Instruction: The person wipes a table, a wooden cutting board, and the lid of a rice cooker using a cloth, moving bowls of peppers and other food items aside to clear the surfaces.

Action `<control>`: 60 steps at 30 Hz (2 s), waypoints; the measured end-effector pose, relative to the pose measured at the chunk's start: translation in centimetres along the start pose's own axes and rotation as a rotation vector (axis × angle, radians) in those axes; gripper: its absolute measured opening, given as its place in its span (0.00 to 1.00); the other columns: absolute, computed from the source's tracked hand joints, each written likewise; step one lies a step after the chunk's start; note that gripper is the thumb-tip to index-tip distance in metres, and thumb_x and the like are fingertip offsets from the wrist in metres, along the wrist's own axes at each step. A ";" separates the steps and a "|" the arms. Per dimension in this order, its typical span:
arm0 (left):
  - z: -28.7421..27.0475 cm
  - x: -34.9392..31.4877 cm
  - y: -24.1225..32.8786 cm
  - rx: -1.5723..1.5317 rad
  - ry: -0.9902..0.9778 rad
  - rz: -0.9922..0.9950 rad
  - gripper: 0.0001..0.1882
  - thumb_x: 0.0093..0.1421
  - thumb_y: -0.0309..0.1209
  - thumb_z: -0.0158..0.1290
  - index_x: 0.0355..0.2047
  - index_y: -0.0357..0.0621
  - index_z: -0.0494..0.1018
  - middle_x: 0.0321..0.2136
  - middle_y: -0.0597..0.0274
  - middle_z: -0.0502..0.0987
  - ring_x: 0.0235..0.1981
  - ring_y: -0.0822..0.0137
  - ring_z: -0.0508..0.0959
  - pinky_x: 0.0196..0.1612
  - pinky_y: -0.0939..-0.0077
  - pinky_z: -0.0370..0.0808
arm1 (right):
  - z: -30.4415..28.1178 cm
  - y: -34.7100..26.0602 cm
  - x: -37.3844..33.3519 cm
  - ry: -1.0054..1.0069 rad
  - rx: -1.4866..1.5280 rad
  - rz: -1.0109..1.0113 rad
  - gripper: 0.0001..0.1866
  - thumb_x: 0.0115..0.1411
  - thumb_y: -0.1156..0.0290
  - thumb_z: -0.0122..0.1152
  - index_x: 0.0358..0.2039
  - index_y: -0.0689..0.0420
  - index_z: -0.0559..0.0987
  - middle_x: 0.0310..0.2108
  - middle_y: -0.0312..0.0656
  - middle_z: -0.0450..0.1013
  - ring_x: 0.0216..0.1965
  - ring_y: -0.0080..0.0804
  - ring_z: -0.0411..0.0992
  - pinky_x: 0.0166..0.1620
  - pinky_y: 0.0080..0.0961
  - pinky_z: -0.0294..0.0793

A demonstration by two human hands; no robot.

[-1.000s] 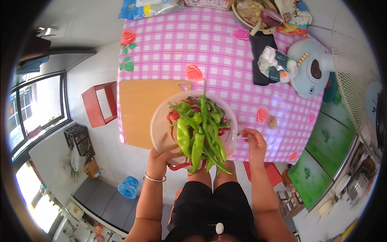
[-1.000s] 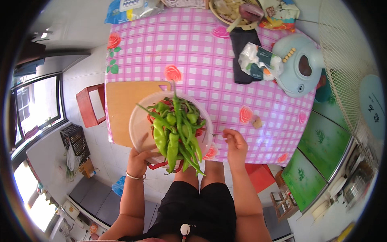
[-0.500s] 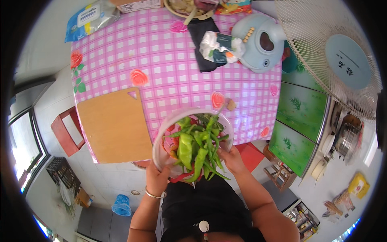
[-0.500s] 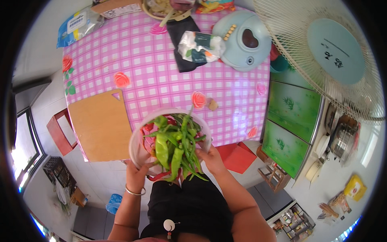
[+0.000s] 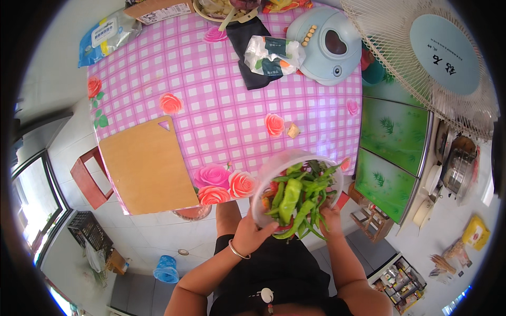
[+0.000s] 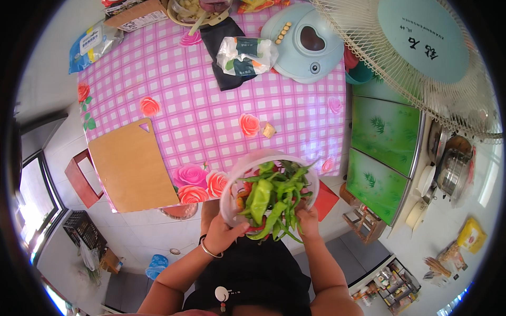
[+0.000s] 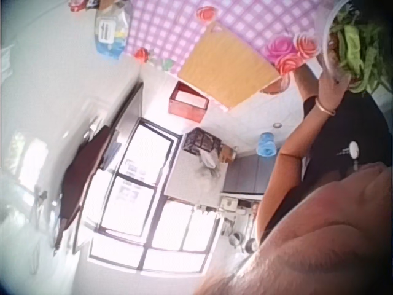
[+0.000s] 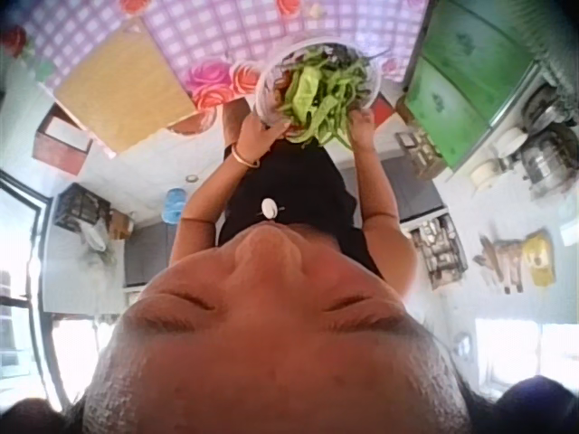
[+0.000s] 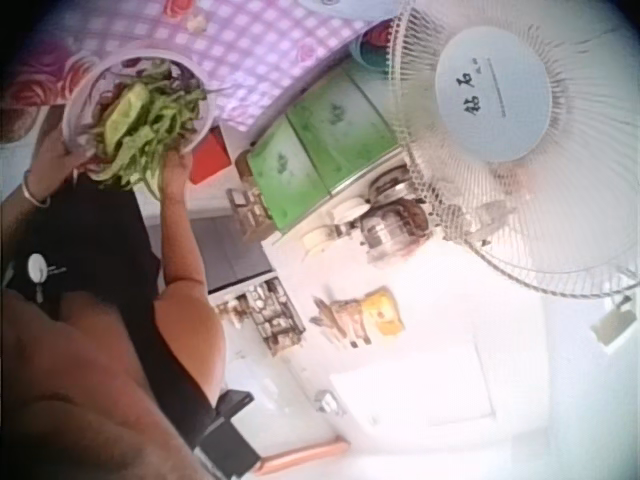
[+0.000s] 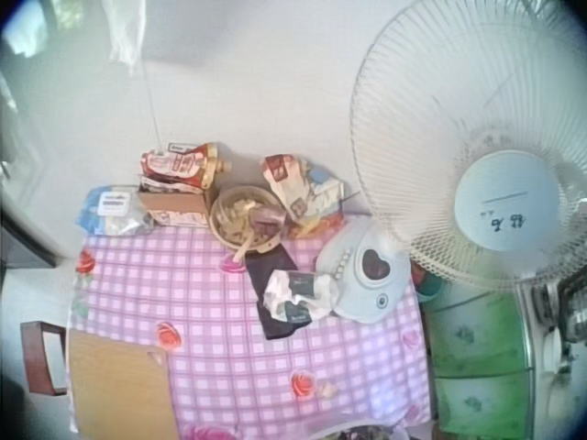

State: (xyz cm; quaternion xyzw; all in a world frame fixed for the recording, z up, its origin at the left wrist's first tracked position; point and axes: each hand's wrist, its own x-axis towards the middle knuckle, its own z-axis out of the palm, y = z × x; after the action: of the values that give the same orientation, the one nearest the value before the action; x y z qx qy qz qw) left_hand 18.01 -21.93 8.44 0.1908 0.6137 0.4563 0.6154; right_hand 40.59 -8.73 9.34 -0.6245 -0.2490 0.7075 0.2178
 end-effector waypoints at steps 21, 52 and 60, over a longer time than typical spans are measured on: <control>-5.4 -9.0 -0.1 -0.637 0.631 -0.163 0.33 0.52 0.20 0.40 0.62 0.32 0.56 0.43 0.35 0.76 0.31 0.55 0.82 0.19 0.75 0.78 | 12.8 -2.3 16.4 0.333 -1.097 -0.532 0.23 0.53 0.56 0.65 0.37 0.64 0.73 0.31 0.50 0.75 0.33 0.48 0.75 0.37 0.40 0.73; -0.7 -11.9 -3.5 -0.324 0.061 -0.373 0.20 0.50 0.21 0.46 0.46 0.37 0.64 0.30 0.47 0.77 0.20 0.52 0.78 0.14 0.64 0.74 | -33.2 19.7 -26.7 0.942 -0.425 0.173 0.19 0.48 0.63 0.65 0.29 0.68 0.75 0.22 0.53 0.75 0.18 0.41 0.77 0.23 0.34 0.78; 12.8 -14.4 -3.0 -0.126 -0.119 -0.402 0.16 0.53 0.21 0.44 0.44 0.33 0.64 0.28 0.44 0.76 0.18 0.51 0.77 0.14 0.64 0.72 | -43.0 27.9 -31.3 0.914 -0.137 0.107 0.19 0.50 0.61 0.65 0.26 0.68 0.74 0.18 0.48 0.74 0.16 0.36 0.76 0.20 0.32 0.76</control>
State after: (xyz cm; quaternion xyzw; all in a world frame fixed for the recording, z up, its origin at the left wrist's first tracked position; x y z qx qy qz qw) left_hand 33.36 -30.73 16.60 0.0523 0.5722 0.3500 0.7399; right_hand 87.26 -46.50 12.07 -0.8971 -0.1413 0.3520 0.2265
